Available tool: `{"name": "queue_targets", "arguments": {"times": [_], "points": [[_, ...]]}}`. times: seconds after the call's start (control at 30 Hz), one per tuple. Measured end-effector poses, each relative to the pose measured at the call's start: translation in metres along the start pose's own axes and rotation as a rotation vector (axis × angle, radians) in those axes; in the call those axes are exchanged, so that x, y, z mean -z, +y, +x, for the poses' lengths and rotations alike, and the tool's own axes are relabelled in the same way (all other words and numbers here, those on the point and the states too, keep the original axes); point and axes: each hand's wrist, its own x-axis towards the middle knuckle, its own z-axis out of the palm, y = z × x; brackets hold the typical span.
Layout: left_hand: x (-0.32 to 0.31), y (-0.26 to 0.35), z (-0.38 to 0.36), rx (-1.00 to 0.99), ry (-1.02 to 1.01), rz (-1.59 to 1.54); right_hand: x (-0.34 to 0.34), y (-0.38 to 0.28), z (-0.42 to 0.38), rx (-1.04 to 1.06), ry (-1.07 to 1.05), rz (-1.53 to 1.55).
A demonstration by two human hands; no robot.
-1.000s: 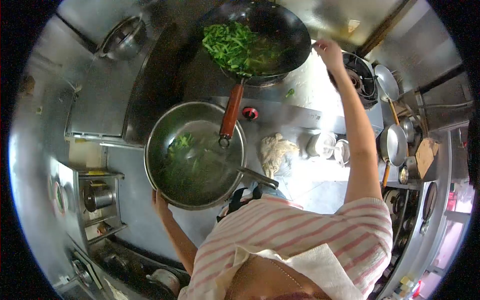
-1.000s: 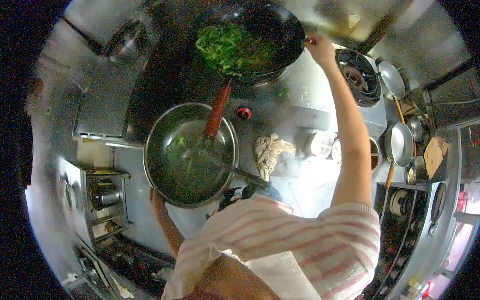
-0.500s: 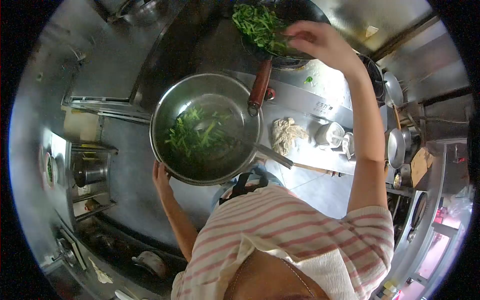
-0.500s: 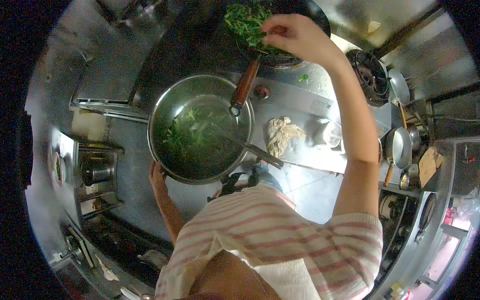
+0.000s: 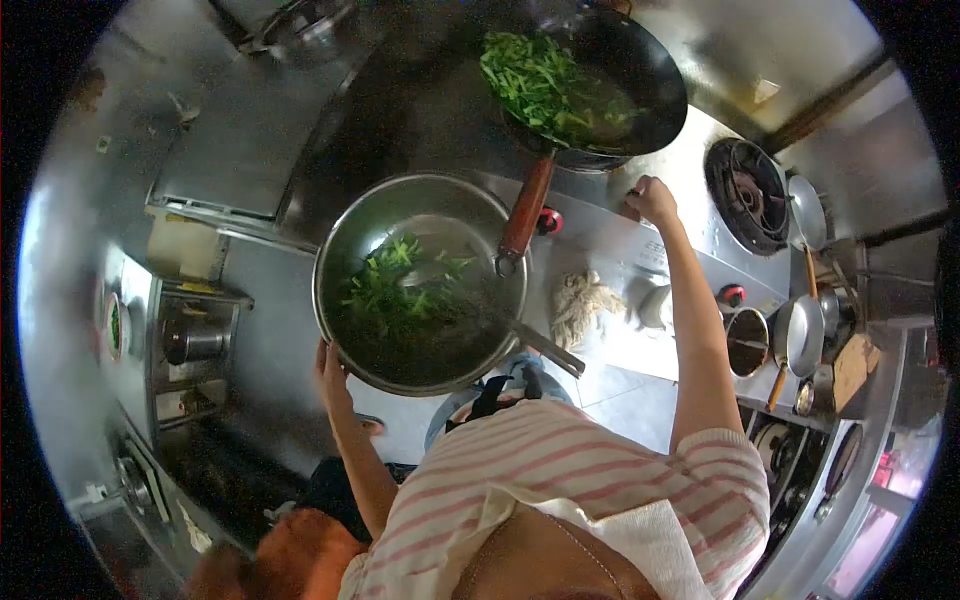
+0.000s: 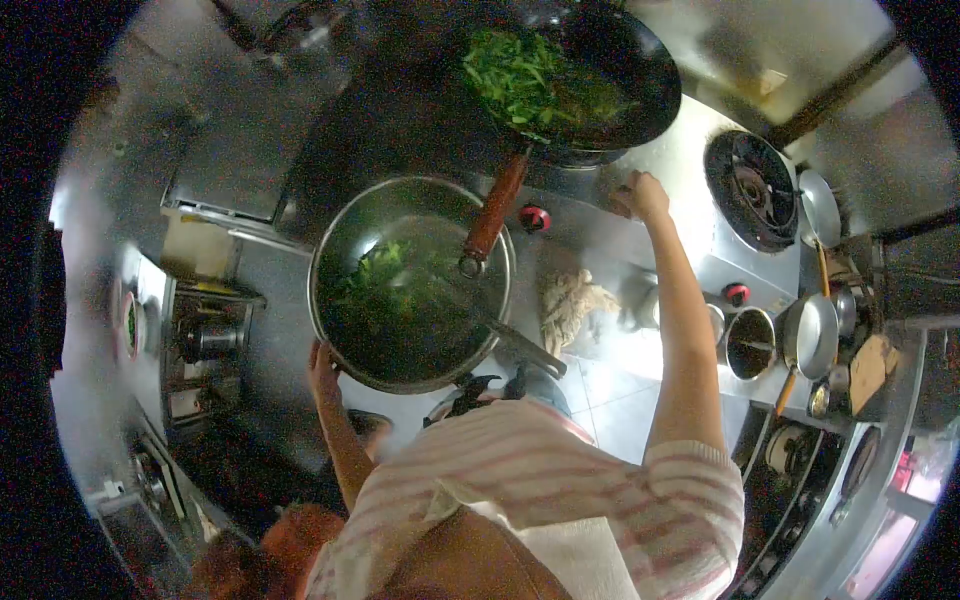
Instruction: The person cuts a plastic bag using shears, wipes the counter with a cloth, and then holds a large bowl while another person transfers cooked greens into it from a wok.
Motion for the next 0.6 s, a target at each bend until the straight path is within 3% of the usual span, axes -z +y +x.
{"name": "queue_targets", "arguments": {"times": [0.1, 0.13, 0.17, 0.2, 0.23, 0.27, 0.33, 0.4, 0.47, 0.53, 0.6], "points": [[-0.002, -0.005, 0.002, -0.012, 0.024, -0.018, -0.013, 0.006, 0.006, -0.008, 0.007, 0.027], [-0.002, -0.004, 0.000, -0.014, 0.034, -0.042, -0.026, 0.018, 0.008, 0.061, 0.101, 0.104], [-0.005, 0.001, -0.004, -0.010, 0.061, -0.014, -0.035, 0.022, 0.015, 0.129, 0.137, -0.042], [-0.009, 0.006, -0.007, -0.005, 0.093, 0.013, -0.026, 0.016, 0.007, 0.042, 0.086, 0.149], [-0.011, 0.008, -0.007, -0.018, 0.088, 0.001, -0.028, 0.020, 0.007, 0.125, 0.186, 0.114], [-0.011, 0.008, -0.007, -0.027, 0.080, -0.010, -0.020, 0.018, 0.009, 0.140, 0.128, 0.125], [-0.016, 0.018, -0.017, -0.050, 0.081, -0.050, 0.022, -0.016, -0.011, 0.283, 0.238, 0.374], [-0.016, 0.020, -0.013, -0.057, 0.036, -0.082, 0.065, -0.062, -0.029, 0.241, 0.229, 0.620], [-0.011, 0.011, -0.005, -0.076, -0.013, 0.010, 0.106, -0.124, -0.053, 0.420, 0.349, 0.717], [-0.008, 0.008, -0.004, -0.084, -0.012, 0.017, 0.128, -0.177, -0.070, 0.506, 0.300, 0.743], [-0.009, 0.006, -0.003, -0.107, -0.026, 0.016, 0.125, -0.230, -0.085, 0.721, 0.257, 0.636]]}}
